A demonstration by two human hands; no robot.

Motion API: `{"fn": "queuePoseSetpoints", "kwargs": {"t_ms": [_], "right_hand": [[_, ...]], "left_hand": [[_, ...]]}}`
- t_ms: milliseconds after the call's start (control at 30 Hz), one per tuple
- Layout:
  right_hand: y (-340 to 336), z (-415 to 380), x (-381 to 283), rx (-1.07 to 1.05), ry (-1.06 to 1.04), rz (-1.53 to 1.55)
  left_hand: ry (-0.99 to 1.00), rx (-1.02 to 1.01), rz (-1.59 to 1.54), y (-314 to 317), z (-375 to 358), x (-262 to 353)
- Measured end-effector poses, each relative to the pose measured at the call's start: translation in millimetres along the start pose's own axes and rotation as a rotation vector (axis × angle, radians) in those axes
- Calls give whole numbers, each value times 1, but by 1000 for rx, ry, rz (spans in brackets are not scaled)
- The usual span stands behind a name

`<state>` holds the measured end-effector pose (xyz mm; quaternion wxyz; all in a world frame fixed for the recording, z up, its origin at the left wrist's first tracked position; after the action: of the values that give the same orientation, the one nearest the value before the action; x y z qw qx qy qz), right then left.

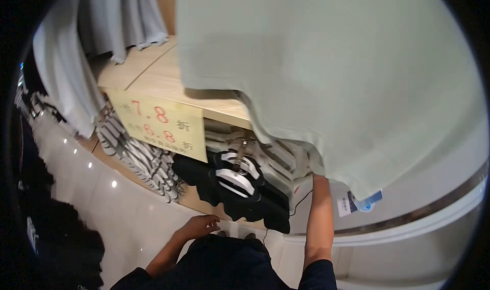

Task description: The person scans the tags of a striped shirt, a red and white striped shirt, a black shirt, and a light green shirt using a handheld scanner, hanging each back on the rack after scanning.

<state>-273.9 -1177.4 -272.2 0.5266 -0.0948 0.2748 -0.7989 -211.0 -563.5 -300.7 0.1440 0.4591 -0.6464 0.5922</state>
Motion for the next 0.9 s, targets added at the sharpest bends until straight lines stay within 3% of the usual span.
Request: {"fn": "queuePoseSetpoints", "kwargs": {"t_ms": [200,400,533,600,633,700,767,833,900], "right_hand": [[70,81,-103,-193,-4,261],[66,36,-145,-380,81,445],[65,19,-159,-360,115,496],[62,17,-164,-234,110,527],[58,15,-166,-154,102,547],[46,4,-156,-261,303,720],[-3,-23,-146,-216,288,632],[-65,-42,-169,-158,423,583],[-77,-104,-163,-169,578,588]], "left_hand": [[-101,139,3,16,-34,-29],[-170,93,-36,27,-51,-32],[-127,54,-10,19,-52,-29],[-114,49,1,8,-49,-32],[-116,54,2,2,-49,-34],[-117,64,1,-7,-47,-39],[-94,93,-17,-12,-45,-48],[-72,88,-29,-14,-42,-58],[-76,72,-98,-13,-39,-71]]}}
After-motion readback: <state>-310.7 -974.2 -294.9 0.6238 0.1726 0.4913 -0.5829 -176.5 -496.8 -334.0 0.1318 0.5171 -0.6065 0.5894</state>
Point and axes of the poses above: each hand's wrist, its own z-axis towards the middle knuckle, its own y-axis out of the palm, x = y × z, the point moved 4 cm from there along z, towards the middle knuckle, and after that the axes turned 5 degrees about z, right-handed, at the moved point
